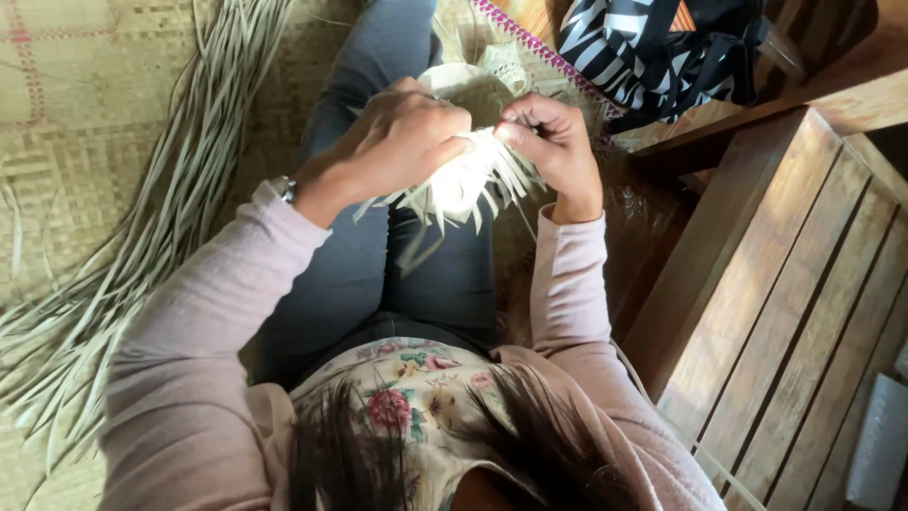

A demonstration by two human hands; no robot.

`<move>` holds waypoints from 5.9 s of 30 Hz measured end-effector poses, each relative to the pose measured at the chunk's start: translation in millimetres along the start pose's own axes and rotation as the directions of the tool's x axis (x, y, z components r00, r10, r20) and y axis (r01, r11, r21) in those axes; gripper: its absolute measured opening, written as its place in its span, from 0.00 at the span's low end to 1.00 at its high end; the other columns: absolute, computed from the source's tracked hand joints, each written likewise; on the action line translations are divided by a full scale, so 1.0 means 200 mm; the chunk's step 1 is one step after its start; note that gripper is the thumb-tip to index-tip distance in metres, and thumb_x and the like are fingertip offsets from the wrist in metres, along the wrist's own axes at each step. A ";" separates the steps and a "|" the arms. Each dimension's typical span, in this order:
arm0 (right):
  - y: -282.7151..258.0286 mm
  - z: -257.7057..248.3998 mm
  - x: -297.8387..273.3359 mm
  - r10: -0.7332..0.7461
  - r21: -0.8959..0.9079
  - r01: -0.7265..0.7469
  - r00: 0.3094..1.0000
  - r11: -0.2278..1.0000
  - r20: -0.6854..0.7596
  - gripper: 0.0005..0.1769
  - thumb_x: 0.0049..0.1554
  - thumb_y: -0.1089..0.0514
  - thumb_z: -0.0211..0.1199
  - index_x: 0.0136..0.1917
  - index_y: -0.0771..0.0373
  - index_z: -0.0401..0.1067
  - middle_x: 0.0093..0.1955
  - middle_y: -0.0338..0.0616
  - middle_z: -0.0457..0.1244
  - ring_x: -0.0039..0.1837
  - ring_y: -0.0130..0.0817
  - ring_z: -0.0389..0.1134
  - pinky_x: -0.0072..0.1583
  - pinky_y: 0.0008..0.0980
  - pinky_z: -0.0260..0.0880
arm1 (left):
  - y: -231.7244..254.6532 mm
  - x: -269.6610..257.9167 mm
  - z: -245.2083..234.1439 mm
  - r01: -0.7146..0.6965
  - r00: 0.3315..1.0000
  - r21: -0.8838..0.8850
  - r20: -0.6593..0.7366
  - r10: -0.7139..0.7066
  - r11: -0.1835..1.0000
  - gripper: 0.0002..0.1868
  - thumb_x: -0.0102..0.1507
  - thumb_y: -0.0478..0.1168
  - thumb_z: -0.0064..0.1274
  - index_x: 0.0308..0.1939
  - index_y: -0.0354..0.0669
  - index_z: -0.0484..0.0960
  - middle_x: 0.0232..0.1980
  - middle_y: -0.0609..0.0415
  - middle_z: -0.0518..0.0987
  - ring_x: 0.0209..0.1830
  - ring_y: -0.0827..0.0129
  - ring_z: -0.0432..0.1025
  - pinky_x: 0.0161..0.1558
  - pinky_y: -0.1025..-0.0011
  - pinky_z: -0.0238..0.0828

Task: Weaving a small basket from dried plant fibers using a weaving tool.

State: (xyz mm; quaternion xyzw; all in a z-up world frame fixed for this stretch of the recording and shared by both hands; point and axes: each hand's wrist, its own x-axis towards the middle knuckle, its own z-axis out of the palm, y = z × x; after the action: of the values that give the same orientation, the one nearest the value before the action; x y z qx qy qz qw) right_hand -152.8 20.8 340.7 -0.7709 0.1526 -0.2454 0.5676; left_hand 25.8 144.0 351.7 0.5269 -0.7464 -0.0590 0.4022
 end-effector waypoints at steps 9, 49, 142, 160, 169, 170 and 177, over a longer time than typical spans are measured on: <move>0.01 0.15 -0.01 -0.088 0.038 0.103 0.954 0.994 -0.285 0.27 0.44 0.70 0.63 0.57 0.66 0.60 0.32 0.35 0.52 0.36 0.23 0.51 0.42 0.17 0.51 | -0.05 0.05 -0.02 0.016 0.997 -0.045 -0.080 -0.020 0.999 0.11 0.56 0.33 0.38 0.18 0.39 0.63 0.16 0.52 0.66 0.15 0.62 0.58 0.36 0.72 0.54; 0.02 0.39 -0.04 -0.032 -0.265 -0.057 0.947 0.963 -0.321 0.06 0.46 0.68 0.62 0.36 0.67 0.65 0.34 0.37 0.52 0.35 0.24 0.50 0.39 0.20 0.53 | -0.13 -0.19 0.13 0.233 0.954 0.218 -0.240 -0.180 0.948 0.07 0.54 0.35 0.52 0.29 0.39 0.69 0.28 0.53 0.72 0.32 0.63 0.61 0.46 0.65 0.49; 0.13 0.51 -0.03 -0.432 -0.422 0.260 0.814 0.869 -0.389 0.02 0.52 0.68 0.56 0.37 0.70 0.69 0.32 0.50 0.60 0.38 0.43 0.65 0.45 0.36 0.64 | -0.04 -0.24 0.13 0.015 0.777 -0.952 -0.181 -0.602 0.305 0.10 0.54 0.27 0.52 0.37 0.28 0.70 0.28 0.38 0.74 0.17 0.68 0.70 0.11 0.84 0.57; 0.09 0.55 -0.05 -0.468 -0.450 0.293 0.812 0.843 -0.348 0.03 0.53 0.67 0.54 0.40 0.69 0.68 0.39 0.53 0.63 0.41 0.46 0.66 0.45 0.36 0.63 | 0.07 -0.23 0.09 0.078 0.695 -0.667 -0.497 -0.520 0.741 0.07 0.62 0.30 0.40 0.41 0.31 0.60 0.36 0.40 0.76 0.21 0.69 0.71 0.20 0.80 0.66; 0.14 0.51 -0.07 -0.386 -0.330 0.259 0.824 0.908 -0.415 0.03 0.52 0.69 0.55 0.42 0.69 0.68 0.39 0.50 0.63 0.43 0.36 0.66 0.47 0.33 0.63 | 0.10 -0.21 0.06 0.218 0.811 -0.607 -0.323 -0.488 0.764 0.06 0.59 0.28 0.41 0.32 0.35 0.75 0.26 0.49 0.74 0.14 0.70 0.70 0.15 0.80 0.65; 0.14 0.50 -0.07 -0.386 -0.318 0.267 0.825 0.910 -0.412 0.03 0.52 0.69 0.56 0.42 0.69 0.68 0.38 0.49 0.63 0.42 0.34 0.65 0.47 0.33 0.63 | 0.10 -0.20 0.04 0.273 0.823 -0.520 -0.310 -0.476 0.810 0.06 0.58 0.29 0.43 0.31 0.39 0.75 0.25 0.50 0.73 0.15 0.67 0.70 0.18 0.76 0.64; 0.17 0.47 -0.07 -0.316 -0.179 0.263 0.835 0.948 -0.450 0.05 0.51 0.70 0.57 0.43 0.70 0.68 0.35 0.44 0.61 0.42 0.24 0.59 0.46 0.30 0.62 | -0.03 -0.19 0.15 0.299 0.750 -0.631 -0.309 -0.585 0.716 0.03 0.49 0.26 0.49 0.26 0.33 0.75 0.17 0.52 0.72 0.12 0.74 0.69 0.15 0.82 0.62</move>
State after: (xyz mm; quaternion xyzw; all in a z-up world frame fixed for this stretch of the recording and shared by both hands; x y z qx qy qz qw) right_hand -111.3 92.6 282.6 -0.7317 0.1812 -0.5001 0.4262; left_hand 14.6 163.7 308.6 0.5554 -0.4165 -0.2312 0.6817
